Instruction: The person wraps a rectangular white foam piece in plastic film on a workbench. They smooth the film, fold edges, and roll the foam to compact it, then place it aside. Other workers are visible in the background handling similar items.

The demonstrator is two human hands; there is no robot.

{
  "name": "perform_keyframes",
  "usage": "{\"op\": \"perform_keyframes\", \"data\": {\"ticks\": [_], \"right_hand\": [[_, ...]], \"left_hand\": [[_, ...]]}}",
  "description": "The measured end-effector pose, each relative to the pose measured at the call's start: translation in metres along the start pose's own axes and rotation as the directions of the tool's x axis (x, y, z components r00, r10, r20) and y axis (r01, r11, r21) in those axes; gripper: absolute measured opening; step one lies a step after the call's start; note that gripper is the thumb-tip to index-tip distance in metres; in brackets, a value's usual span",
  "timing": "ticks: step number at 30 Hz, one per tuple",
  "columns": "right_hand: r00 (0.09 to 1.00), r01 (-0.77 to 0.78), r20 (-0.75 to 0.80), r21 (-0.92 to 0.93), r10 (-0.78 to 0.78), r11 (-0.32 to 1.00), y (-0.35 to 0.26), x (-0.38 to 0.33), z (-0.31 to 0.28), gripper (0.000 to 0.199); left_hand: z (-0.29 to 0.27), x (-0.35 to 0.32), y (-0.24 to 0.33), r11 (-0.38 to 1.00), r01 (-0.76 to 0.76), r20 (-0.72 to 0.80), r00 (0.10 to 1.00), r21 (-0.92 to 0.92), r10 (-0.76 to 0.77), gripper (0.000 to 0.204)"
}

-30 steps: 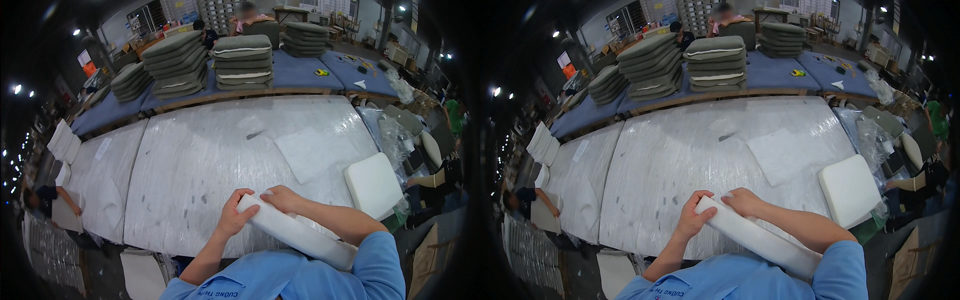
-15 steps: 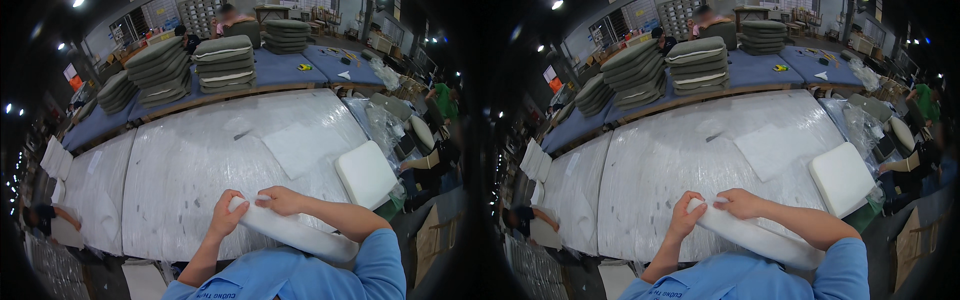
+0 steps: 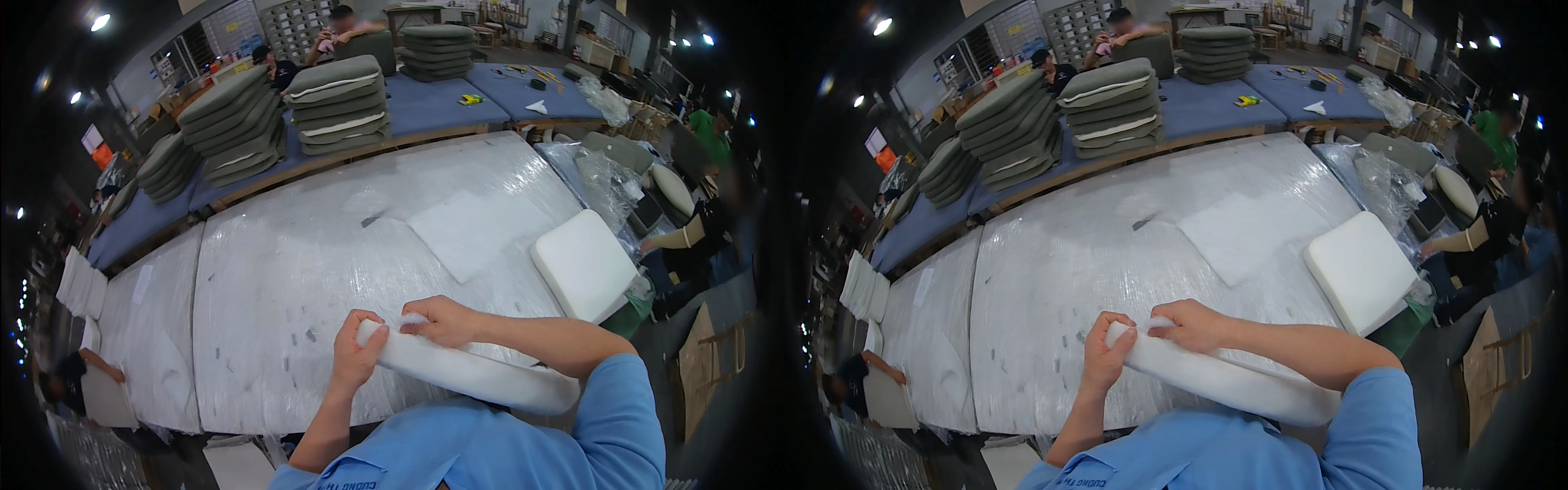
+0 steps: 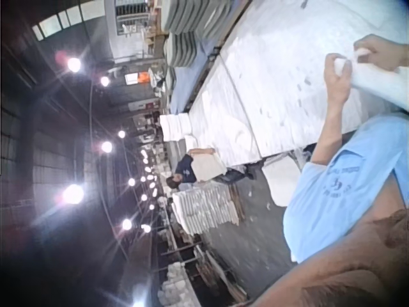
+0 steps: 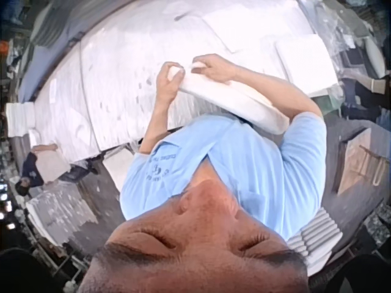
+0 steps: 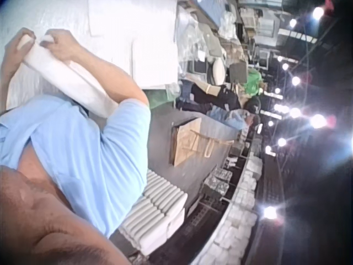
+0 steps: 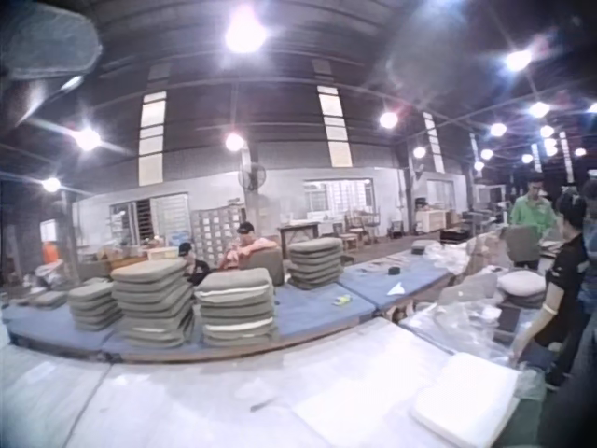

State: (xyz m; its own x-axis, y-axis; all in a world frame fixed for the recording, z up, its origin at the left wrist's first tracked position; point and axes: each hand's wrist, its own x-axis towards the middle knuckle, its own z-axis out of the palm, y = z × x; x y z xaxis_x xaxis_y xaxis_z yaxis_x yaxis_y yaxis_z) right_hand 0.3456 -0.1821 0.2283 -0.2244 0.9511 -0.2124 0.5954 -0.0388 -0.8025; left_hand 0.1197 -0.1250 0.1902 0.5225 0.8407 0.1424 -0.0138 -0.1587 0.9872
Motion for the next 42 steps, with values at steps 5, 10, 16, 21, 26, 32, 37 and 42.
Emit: {"op": "perform_keyframes", "data": {"ticks": [5,10,16,21,26,32,37,42], "right_hand": [[0.929,-0.148,-0.289,0.287,0.232,0.947,0.05,-0.011,-0.008,0.04],[0.92,-0.338,0.008,0.519,0.391,0.785,0.086,-0.047,0.009,0.048],[0.941,-0.327,0.063,0.435,0.334,0.839,0.071,-0.096,-0.004,0.042],[0.963,-0.137,-0.194,0.238,0.185,0.962,0.053,-0.109,-0.043,0.022],[0.992,-0.04,-0.122,-0.222,0.013,0.974,-0.005,-0.134,-0.056,0.026],[0.979,-0.015,-0.194,-0.384,-0.065,0.923,-0.009,-0.139,-0.024,0.025],[0.97,0.019,-0.227,-0.296,-0.089,0.955,-0.016,-0.14,-0.031,0.021],[0.965,-0.147,-0.23,-0.065,0.128,0.987,-0.001,-0.134,-0.032,0.031]], "left_hand": [[0.006,-0.003,0.038,0.729,-0.223,-0.044,0.944,0.647,0.328,0.026],[0.036,-0.003,0.061,0.463,-0.55,0.336,0.818,0.695,0.466,0.033],[0.048,-0.003,0.044,0.481,-0.565,0.466,0.825,0.67,0.32,0.026],[0.042,0.01,0.062,0.585,-0.608,0.555,0.776,0.536,0.298,0.024],[0.042,0.015,0.055,0.61,-0.609,0.541,0.776,0.507,0.325,0.022],[0.046,0.017,0.052,0.645,-0.607,0.514,0.778,0.464,0.362,0.011],[0.048,0.015,0.053,0.69,-0.539,0.467,0.825,0.483,0.318,0.01],[0.051,0.013,0.064,0.662,-0.481,0.495,0.849,0.575,0.187,0.008]]}}
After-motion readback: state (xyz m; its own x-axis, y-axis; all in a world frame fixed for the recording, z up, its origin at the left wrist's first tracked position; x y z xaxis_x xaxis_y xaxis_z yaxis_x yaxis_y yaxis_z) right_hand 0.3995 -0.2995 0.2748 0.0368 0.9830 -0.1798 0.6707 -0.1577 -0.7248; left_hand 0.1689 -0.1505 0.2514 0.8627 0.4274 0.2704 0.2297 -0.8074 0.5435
